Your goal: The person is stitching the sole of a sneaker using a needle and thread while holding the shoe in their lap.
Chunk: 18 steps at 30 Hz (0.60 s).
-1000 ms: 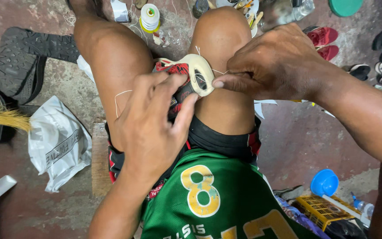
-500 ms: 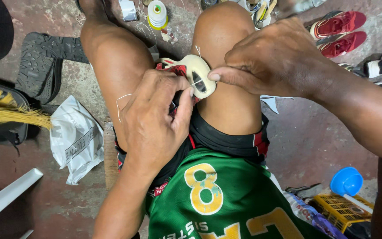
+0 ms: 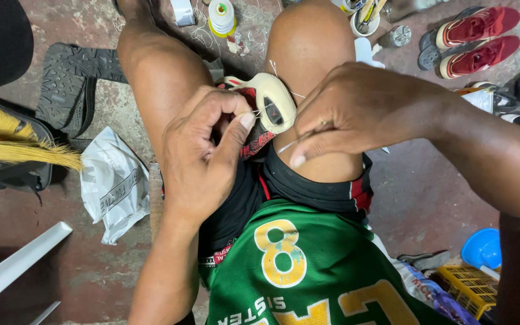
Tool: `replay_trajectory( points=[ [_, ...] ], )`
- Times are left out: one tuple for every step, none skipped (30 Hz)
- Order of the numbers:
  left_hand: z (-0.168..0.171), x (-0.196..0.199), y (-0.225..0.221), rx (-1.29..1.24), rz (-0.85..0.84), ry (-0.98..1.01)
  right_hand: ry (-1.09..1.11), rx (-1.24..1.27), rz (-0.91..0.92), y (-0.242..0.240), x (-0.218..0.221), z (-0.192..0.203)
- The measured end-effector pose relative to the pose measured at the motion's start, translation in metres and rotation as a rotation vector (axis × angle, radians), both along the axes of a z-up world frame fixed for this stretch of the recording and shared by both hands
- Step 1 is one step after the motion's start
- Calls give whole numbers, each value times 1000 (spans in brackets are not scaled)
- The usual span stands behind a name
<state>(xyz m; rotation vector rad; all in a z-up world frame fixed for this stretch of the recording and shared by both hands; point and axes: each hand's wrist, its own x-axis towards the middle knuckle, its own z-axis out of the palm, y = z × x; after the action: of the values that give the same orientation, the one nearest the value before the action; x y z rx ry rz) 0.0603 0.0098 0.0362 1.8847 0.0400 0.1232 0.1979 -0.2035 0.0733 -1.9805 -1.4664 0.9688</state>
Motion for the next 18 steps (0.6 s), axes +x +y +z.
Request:
replay_trajectory(
  points=[
    [-3, -1, 0, -59, 9, 31, 48, -7, -76, 0, -2, -1],
    [-6, -3, 0, -118, 18, 61, 95, -14, -153, 1, -6, -3],
    [-10, -3, 1, -304, 24, 86, 142, -22, -225, 2, -9, -6],
    [-15, -3, 2, -490, 30, 110, 57, 48, -276, 3, -13, -8],
    [-20, -4, 3, -674, 44, 131, -28, 121, -319, 4, -17, -10],
    [-23, -6, 4, -715, 37, 104, -113, 195, -361, 4, -21, -13],
    [-27, -6, 5, -758, 23, 77, -151, 204, -366, 4, -24, -15],
    [-31, -5, 5, -772, 26, 51, -189, 213, -370, 2, -27, -17],
    [-34, -6, 4, -789, 31, 33, -220, 218, -376, 0, -32, -21],
    [-36, -7, 2, -777, 52, 17, -252, 201, -392, -1, -36, -24],
    [-36, -9, 0, -726, 68, 7, -285, 183, -410, -3, -40, -27],
    [-36, -10, -1, -675, 85, -1, -319, 165, -428, -4, -43, -29],
    [-33, -12, -3, -583, 95, -10, -303, 180, -441, -5, -44, -30],
    [-30, -12, -3, -546, 93, -20, -287, 196, -454, -6, -46, -31],
    [-26, -13, -3, -510, 93, -27, -267, 210, -466, -6, -47, -30],
    [-22, -14, -3, -528, 81, -34, -214, 206, -479, -7, -46, -30],
    [-19, -14, -3, -559, 69, -27, -159, 202, -493, -9, -45, -28],
    [-17, -14, -2, -590, 56, -19, -104, 199, -507, -10, -45, -27]
  ],
)
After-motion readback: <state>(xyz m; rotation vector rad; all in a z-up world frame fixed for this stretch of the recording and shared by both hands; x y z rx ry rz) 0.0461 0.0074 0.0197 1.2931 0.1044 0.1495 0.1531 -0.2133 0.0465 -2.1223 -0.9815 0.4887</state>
